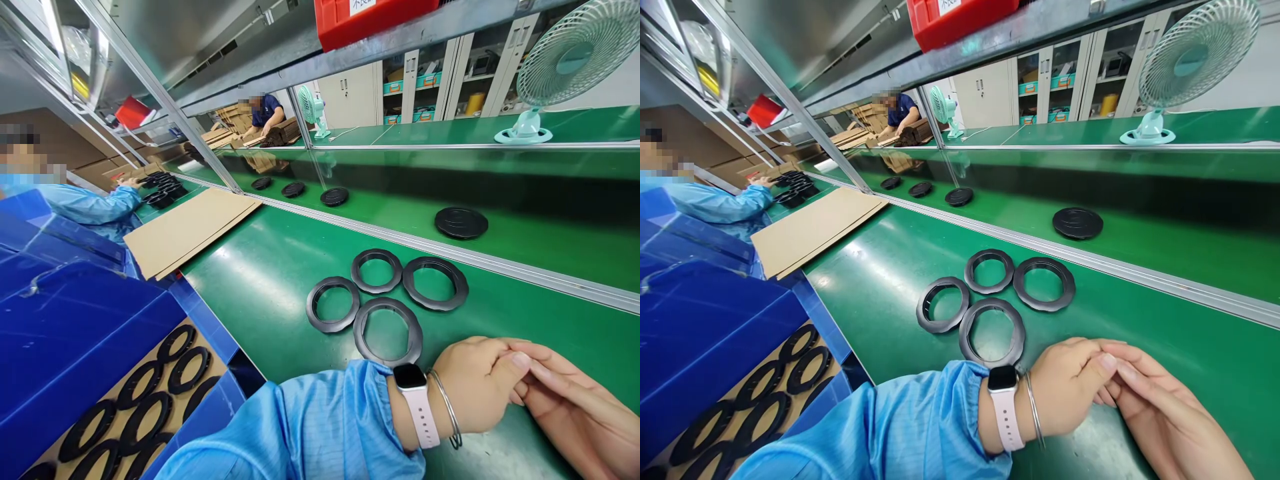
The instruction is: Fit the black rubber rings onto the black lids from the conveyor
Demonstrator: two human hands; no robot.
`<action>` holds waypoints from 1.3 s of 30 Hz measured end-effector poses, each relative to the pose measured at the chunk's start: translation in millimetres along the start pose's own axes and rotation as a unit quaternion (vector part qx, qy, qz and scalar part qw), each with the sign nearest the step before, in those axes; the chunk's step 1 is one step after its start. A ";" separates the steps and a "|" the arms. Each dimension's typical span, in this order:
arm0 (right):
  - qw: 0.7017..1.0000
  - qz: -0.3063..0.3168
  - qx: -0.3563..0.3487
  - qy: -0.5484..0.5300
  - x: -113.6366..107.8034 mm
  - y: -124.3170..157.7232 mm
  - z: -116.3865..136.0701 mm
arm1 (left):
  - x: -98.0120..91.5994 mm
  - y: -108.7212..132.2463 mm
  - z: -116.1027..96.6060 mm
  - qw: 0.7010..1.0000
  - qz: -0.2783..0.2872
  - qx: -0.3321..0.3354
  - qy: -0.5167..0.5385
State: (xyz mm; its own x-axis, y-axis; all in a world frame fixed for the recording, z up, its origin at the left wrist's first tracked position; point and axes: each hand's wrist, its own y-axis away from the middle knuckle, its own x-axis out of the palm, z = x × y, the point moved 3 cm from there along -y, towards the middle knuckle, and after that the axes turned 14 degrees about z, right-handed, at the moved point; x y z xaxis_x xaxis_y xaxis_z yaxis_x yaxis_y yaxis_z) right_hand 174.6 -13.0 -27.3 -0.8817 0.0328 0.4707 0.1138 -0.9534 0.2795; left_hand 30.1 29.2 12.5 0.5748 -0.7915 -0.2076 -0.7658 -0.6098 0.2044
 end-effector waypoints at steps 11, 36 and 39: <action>1.000 0.000 -0.003 -0.001 1.4 -0.3 0.2 | -1.1 0.8 -0.8 1.000 -0.016 0.012 -0.014; 0.999 0.020 -0.004 -0.031 -7.5 -1.0 -8.3 | -1.9 3.7 -4.8 1.000 0.001 0.008 0.012; 0.999 0.018 -0.005 -0.031 -11.7 -1.2 -10.4 | -1.8 3.9 -4.6 1.000 -0.004 0.017 0.010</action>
State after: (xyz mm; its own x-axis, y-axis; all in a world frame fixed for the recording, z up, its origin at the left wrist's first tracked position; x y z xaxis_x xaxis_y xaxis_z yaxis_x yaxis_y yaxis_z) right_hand 180.0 -15.4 -41.8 -0.8468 0.0158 0.5317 0.1413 -0.9569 0.2535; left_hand 27.4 28.0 18.1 0.5867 -0.7870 -0.1907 -0.7701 -0.6151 0.1693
